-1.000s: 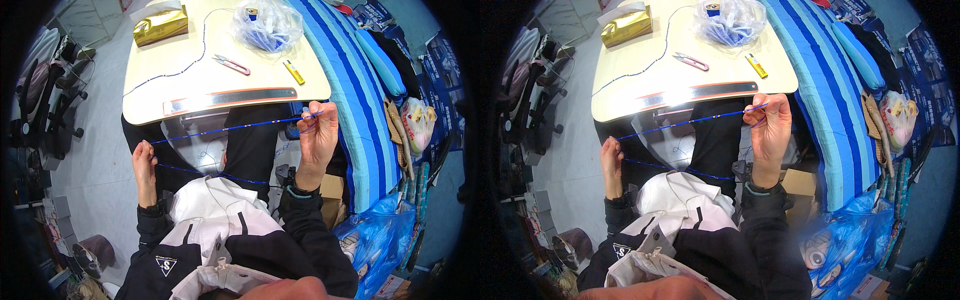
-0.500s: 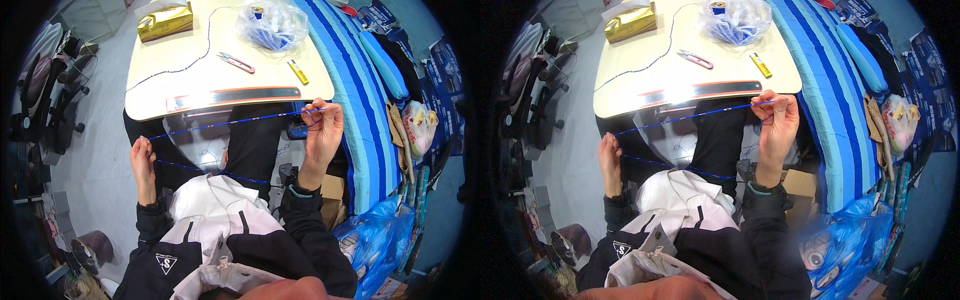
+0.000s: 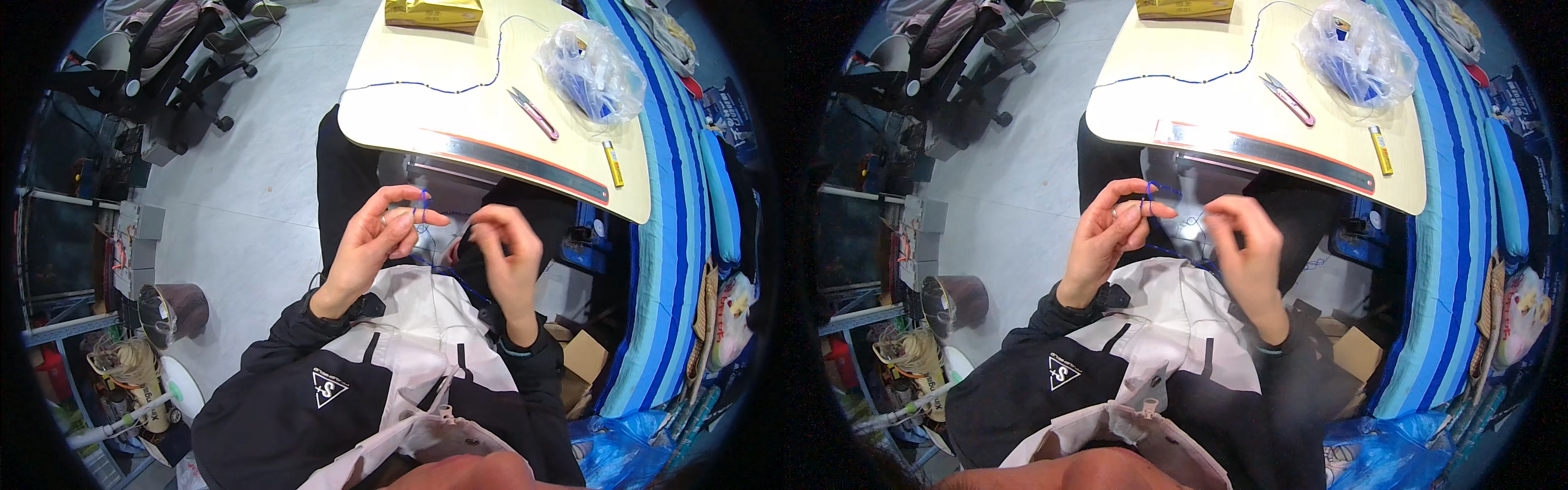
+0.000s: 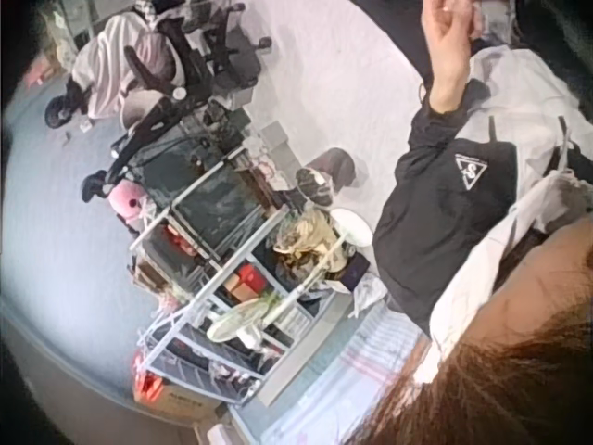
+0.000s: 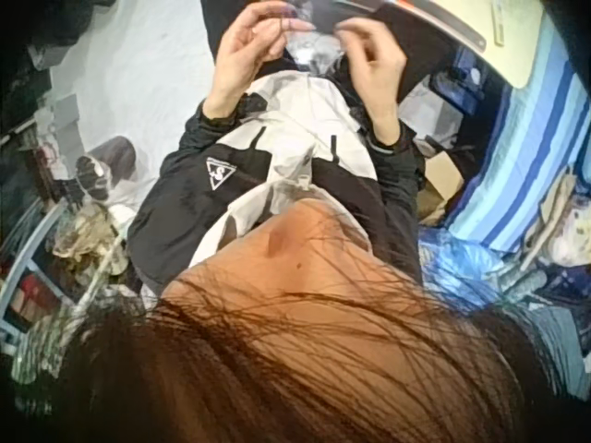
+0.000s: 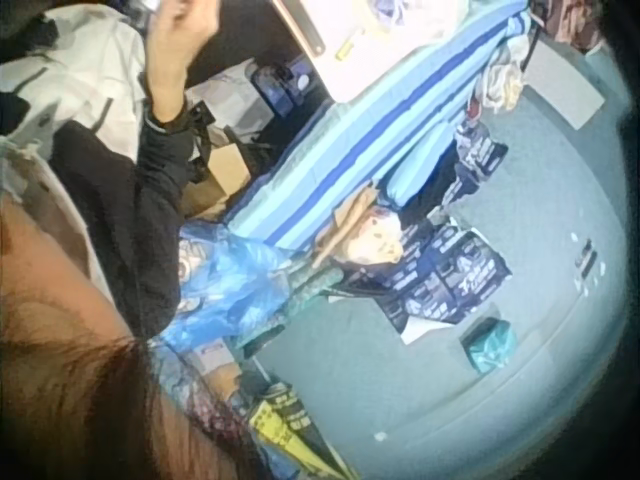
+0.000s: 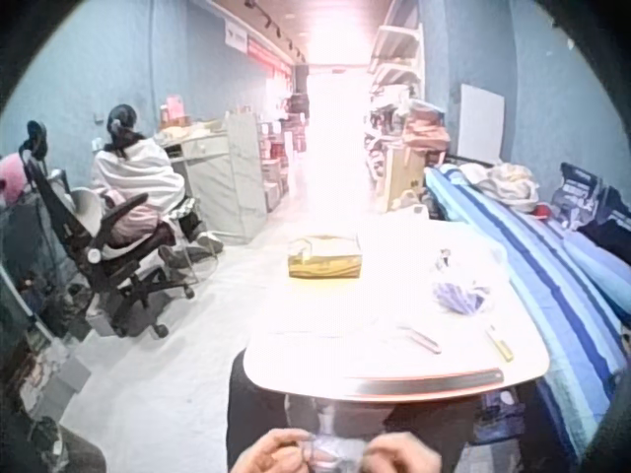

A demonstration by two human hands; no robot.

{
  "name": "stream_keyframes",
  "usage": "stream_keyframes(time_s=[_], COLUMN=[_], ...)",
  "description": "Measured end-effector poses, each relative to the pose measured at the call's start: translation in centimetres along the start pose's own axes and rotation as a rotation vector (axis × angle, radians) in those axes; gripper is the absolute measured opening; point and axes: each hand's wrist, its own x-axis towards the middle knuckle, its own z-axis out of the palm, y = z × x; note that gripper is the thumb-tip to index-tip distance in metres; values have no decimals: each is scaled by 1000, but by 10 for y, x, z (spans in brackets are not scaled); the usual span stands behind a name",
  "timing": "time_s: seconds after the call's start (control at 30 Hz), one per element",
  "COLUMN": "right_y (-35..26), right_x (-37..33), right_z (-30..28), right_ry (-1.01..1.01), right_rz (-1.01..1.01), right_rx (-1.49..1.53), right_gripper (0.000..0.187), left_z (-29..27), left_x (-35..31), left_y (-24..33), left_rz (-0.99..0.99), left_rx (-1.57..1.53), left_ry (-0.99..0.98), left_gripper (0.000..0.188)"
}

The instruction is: The person measures a blue LED string against a ruler on a table, then uses a lighter to heat and seal the wire ends. They repeatedly measure, cut, and seal segments of the LED string, placing finished pieces on the table.

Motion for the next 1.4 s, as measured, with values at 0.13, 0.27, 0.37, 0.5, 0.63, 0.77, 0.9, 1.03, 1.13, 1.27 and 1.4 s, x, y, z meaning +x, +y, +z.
stream_keyframes(time_s=[0.13, 0.27, 0.37, 0.5, 0.63, 0.77, 0.9, 1.03, 1.13, 1.27, 1.4], right_y=[-5, -11, -18, -21, -15, -8, -4, -8, -10, -8, -10], right_x=[-5, -4, -3, 3, 10, 12, 15, 14, 14, 14, 11], right_z=[30, 39, 41, 47, 50, 47, 33, 21, 13, 4, -46], right_ry=[-134, 27, 45, 39, 54, 6, -193, -364, -402, -430, -472], right_rz=[-120, -253, -232, -190, -174, -84, 155, 352, 439, 381, 311], right_rx=[148, 28, -6, -92, -107, 129, 533, 650, 586, 493, 354], right_gripper=[5, 10, 14, 19, 15, 8, 18, 21, 21, 19, 18], left_z=[3, 2, 3, 5, 7, 8, -8, -12, -1, 2, -21], left_x=[0, -2, -3, -2, -3, -4, 5, 16, 18, 21, 22], left_y=[-2, -4, -8, -17, -24, -23, -10, -6, -9, -2, 20], left_rz=[15, 9, -29, 86, 189, 170, 463, 499, 206, 356, 534], left_rx=[17, 7, 70, 125, 373, 389, 936, 847, 576, 894, 1103], left_ry=[26, 23, 11, 31, 10, 83, 366, 41, -84, -103, -226], left_gripper=[35, 41, 45, 50, 48, 42, 21, 23, 22, 4, 4])
